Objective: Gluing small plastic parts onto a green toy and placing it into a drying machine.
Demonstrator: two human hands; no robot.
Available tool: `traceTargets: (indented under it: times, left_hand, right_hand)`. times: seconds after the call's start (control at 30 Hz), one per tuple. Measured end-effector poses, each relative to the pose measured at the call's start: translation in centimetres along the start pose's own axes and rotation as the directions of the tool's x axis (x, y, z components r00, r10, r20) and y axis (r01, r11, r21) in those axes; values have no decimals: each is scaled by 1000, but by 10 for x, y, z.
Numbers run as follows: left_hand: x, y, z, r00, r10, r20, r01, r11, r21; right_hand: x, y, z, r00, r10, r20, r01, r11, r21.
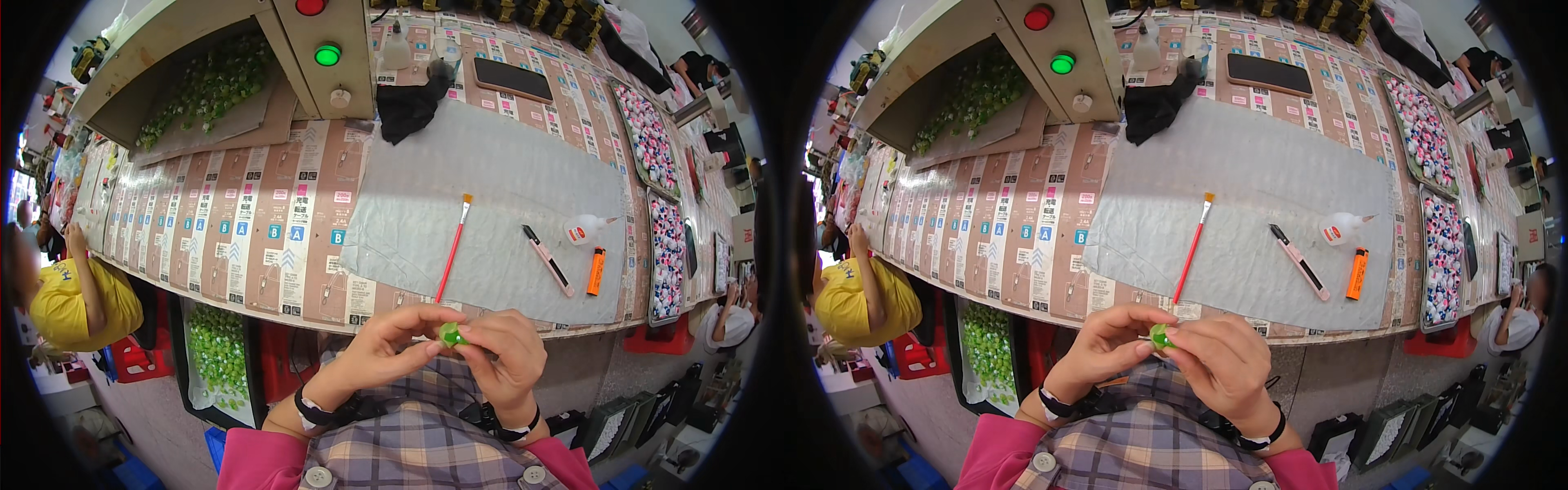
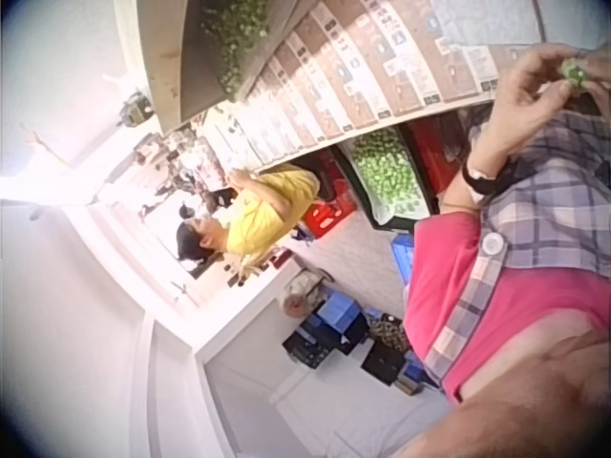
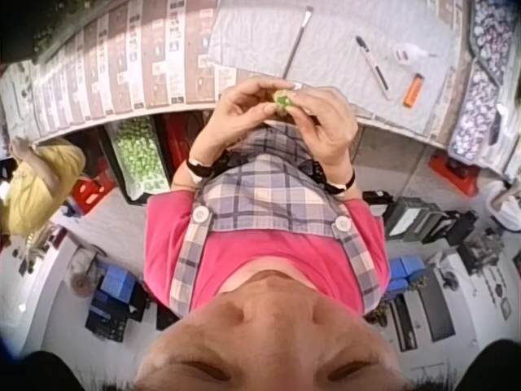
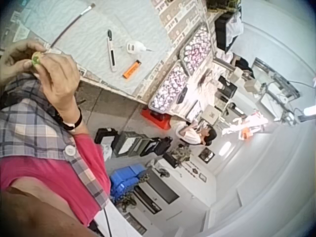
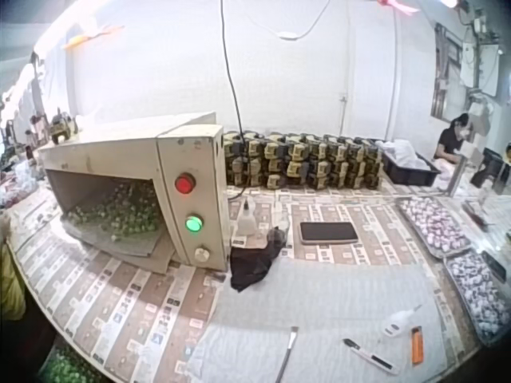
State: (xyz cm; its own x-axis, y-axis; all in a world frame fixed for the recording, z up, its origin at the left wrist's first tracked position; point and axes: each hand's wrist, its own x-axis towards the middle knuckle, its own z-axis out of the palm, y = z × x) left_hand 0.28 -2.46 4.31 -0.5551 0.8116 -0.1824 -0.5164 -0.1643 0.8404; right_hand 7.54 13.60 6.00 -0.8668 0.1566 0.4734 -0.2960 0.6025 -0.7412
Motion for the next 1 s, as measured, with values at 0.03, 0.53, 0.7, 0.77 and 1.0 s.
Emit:
traceTargets:
  times: [0.03, 0.53, 0.7, 0.77, 1.0]
  left_hand:
    - [0, 1, 1, 1000, -3, -1, 3, 1000, -12]
    - [1, -7, -8, 990, 67, 128, -47, 987, -154]
    - [2, -9, -8, 990, 61, 128, -39, 986, -163]
    - [3, -11, -9, 987, 84, 134, -58, 981, -185]
    - [1, -14, -4, 990, 137, -23, -139, 988, -64]
  right_hand:
    - [0, 0, 0, 1000, 2, 2, -2, 1000, 4]
    - [3, -1, -4, 974, 189, 126, -213, 952, 221]
    - [2, 2, -3, 959, 245, 146, -278, 914, 296]
    - [-1, 1, 0, 938, 325, 125, -348, 873, 341]
    - [-3, 2, 3, 933, 350, 86, -357, 858, 369]
